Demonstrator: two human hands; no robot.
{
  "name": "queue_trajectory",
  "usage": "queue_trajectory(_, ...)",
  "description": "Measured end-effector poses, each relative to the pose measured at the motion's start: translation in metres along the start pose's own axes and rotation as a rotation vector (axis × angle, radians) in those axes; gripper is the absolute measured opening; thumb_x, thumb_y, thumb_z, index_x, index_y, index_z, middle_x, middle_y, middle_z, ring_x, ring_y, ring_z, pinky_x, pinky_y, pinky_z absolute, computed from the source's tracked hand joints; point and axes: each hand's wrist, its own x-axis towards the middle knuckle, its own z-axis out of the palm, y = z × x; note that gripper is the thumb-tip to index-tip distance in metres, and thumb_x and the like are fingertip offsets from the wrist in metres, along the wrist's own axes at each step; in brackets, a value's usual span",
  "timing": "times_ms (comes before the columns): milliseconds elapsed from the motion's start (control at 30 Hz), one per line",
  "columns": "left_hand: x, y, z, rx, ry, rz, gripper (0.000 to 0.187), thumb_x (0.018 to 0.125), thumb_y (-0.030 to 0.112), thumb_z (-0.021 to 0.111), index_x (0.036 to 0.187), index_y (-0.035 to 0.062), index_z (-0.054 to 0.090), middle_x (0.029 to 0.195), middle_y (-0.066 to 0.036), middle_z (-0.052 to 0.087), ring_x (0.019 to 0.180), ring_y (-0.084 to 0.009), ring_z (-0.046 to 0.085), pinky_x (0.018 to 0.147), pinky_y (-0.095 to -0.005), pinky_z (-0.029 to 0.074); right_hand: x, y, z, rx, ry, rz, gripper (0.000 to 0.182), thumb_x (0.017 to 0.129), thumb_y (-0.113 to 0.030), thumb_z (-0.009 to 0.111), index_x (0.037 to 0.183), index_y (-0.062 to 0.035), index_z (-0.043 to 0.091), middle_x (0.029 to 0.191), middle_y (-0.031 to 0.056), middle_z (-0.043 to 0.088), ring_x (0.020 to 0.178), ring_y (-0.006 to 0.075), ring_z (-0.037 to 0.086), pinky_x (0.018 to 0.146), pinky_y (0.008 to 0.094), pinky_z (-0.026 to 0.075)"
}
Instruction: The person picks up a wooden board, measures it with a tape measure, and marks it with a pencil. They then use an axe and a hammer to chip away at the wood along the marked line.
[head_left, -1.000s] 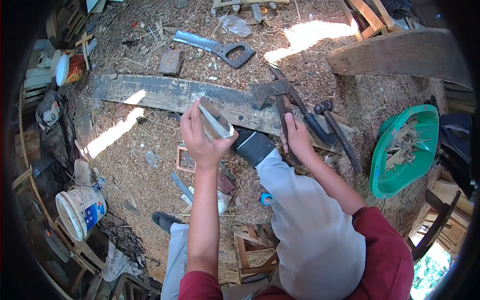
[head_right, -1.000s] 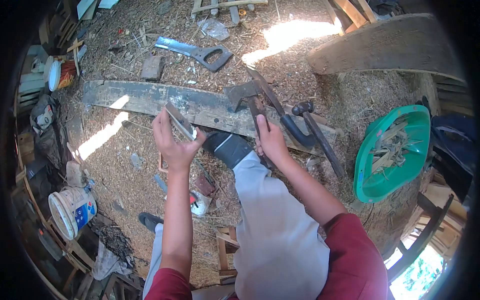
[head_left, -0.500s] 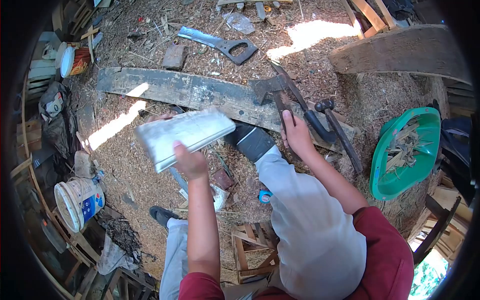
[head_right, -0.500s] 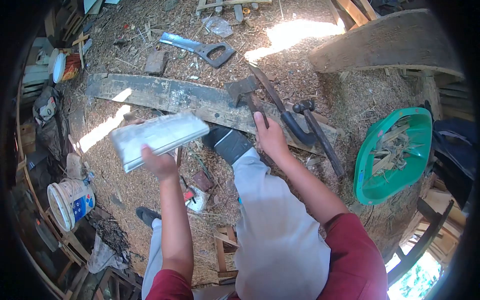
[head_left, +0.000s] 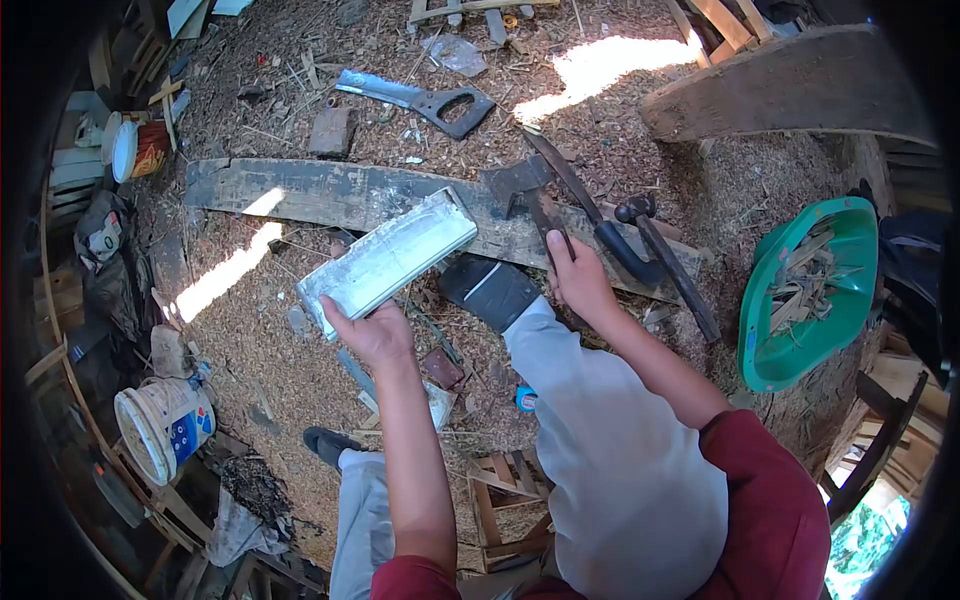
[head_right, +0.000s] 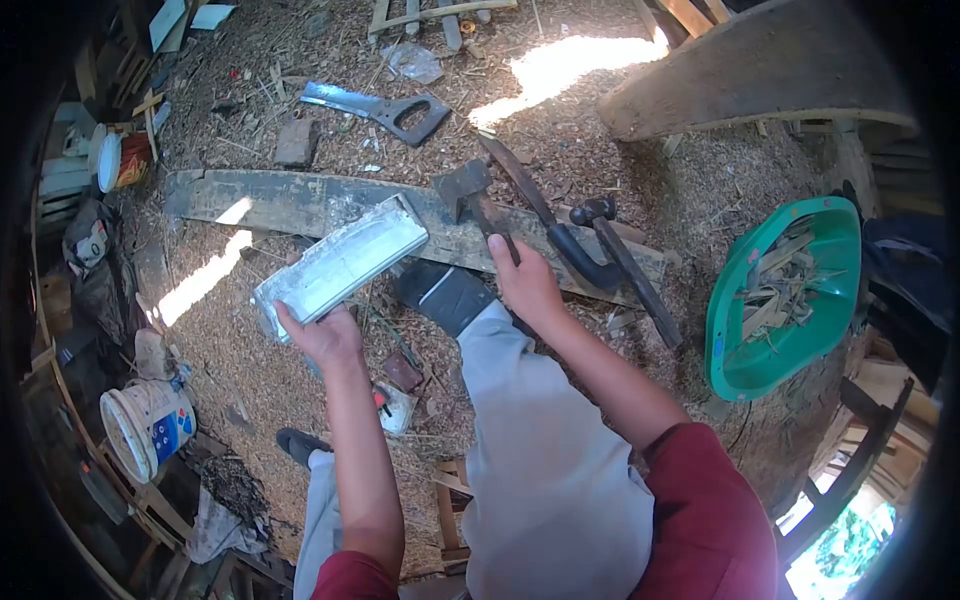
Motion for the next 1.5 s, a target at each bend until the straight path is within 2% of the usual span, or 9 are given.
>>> queue_trajectory(133, -0.004, 0.001, 0.012, 0.109, 0.076, 0.049, 0.072, 0.109, 0.054, 0.042, 0.155, -0.0002, 0.037, 0.155, -0.015, 0.049, 0.145, -0.0303, 0.045, 0.123, -0.0480, 0.035, -0.017, -0.020, -0.006, -0.152, 0.027, -0.165, 0.049, 0.105, -0.047, 0.056, 0.092, 0.0004, 0.062, 0.071, 0.0190, 0.062, 0.069, 0.0358, 0.064, 0.067, 0.0447, 0.048)
queue_trajectory(333, -0.013, 0.005, 0.045, 0.392, -0.115, 0.149, 0.070, 0.107, 0.052, 0.051, 0.150, -0.0028, 0.043, 0.150, -0.016, 0.055, 0.138, -0.0283, 0.053, 0.117, -0.0455, 0.042, -0.048, -0.037, -0.018, -0.238, -0.013, -0.425, 0.037, 0.099, -0.038, 0.067, 0.101, -0.0017, 0.063, 0.080, 0.0216, 0.065, 0.076, 0.0415, 0.066, 0.067, 0.0465, 0.050)
queue_trajectory(533, 0.005, 0.000, 0.056, 0.593, -0.009, 0.190, 0.061, 0.108, 0.045, 0.055, 0.141, -0.0064, 0.052, 0.138, -0.017, 0.063, 0.121, -0.0283, 0.065, 0.104, -0.0432, 0.054, -0.052, -0.045, -0.016, -0.280, -0.102, -0.611, 0.039, 0.096, -0.042, 0.069, 0.108, -0.0055, 0.065, 0.086, 0.0182, 0.068, 0.080, 0.0400, 0.068, 0.069, 0.0461, 0.052)
queue_trajectory(833, 0.039, -0.034, 0.048, 0.499, 0.148, 0.318, 0.054, 0.103, 0.032, 0.068, 0.127, -0.0150, 0.057, 0.124, -0.023, 0.067, 0.110, -0.0251, 0.067, 0.095, -0.0391, 0.055, -0.055, -0.047, -0.011, -0.294, -0.194, -0.524, 0.042, 0.096, -0.046, 0.070, 0.110, -0.0063, 0.066, 0.087, 0.0180, 0.069, 0.081, 0.0397, 0.069, 0.070, 0.0468, 0.052)
queue_trajectory(1000, 0.064, -0.051, 0.025, 0.759, 0.163, 0.406, 0.065, 0.104, 0.016, 0.060, 0.145, -0.0148, 0.020, 0.146, -0.035, 0.043, 0.130, -0.0365, 0.055, 0.105, -0.0450, 0.047, -0.050, -0.047, -0.009, -0.273, -0.107, -0.393, 0.040, 0.099, -0.044, 0.067, 0.106, -0.0047, 0.066, 0.082, 0.0200, 0.068, 0.074, 0.0399, 0.068, 0.066, 0.0466, 0.052)
queue_trajectory(1100, 0.071, -0.039, 0.029, 1.176, 0.157, 0.282, 0.060, 0.103, 0.015, 0.060, 0.142, -0.0138, 0.024, 0.139, -0.040, 0.046, 0.126, -0.0408, 0.057, 0.105, -0.0480, 0.046, -0.044, -0.043, -0.010, -0.245, -0.025, -0.382, 0.041, 0.101, -0.043, 0.064, 0.103, -0.0028, 0.065, 0.076, 0.0217, 0.066, 0.069, 0.0402, 0.067, 0.063, 0.0455, 0.050)
queue_trajectory(1233, 0.064, -0.059, 0.040, 1.243, 0.055, 0.321, 0.053, 0.102, 0.017, 0.058, 0.135, -0.0127, 0.029, 0.127, -0.041, 0.054, 0.116, -0.0491, 0.062, 0.100, -0.0526, 0.047, -0.036, -0.048, -0.016, -0.221, -0.062, -0.305, 0.042, 0.104, -0.043, 0.059, 0.102, -0.0012, 0.064, 0.073, 0.0236, 0.063, 0.068, 0.0413, 0.066, 0.061, 0.0454, 0.048)
queue_trajectory(1367, 0.068, -0.082, 0.053, 1.267, 0.140, 0.348, 0.048, 0.102, 0.015, 0.059, 0.132, -0.0111, 0.032, 0.125, -0.041, 0.055, 0.112, -0.0540, 0.062, 0.096, -0.0566, 0.047, -0.034, -0.050, -0.017, -0.248, -0.060, -0.306, 0.042, 0.104, -0.042, 0.057, 0.102, -0.0011, 0.064, 0.074, 0.0245, 0.063, 0.070, 0.0432, 0.066, 0.062, 0.0467, 0.048)
queue_trajectory(1500, 0.064, -0.102, 0.064, 1.045, 0.047, 0.252, 0.057, 0.097, 0.005, 0.057, 0.144, -0.0100, 0.028, 0.133, -0.033, 0.053, 0.123, -0.0399, 0.060, 0.109, -0.0455, 0.043, -0.033, -0.057, -0.014, -0.219, -0.056, -0.324, 0.042, 0.105, -0.042, 0.057, 0.100, -0.0006, 0.062, 0.075, 0.0259, 0.063, 0.074, 0.0457, 0.066, 0.065, 0.0493, 0.048)
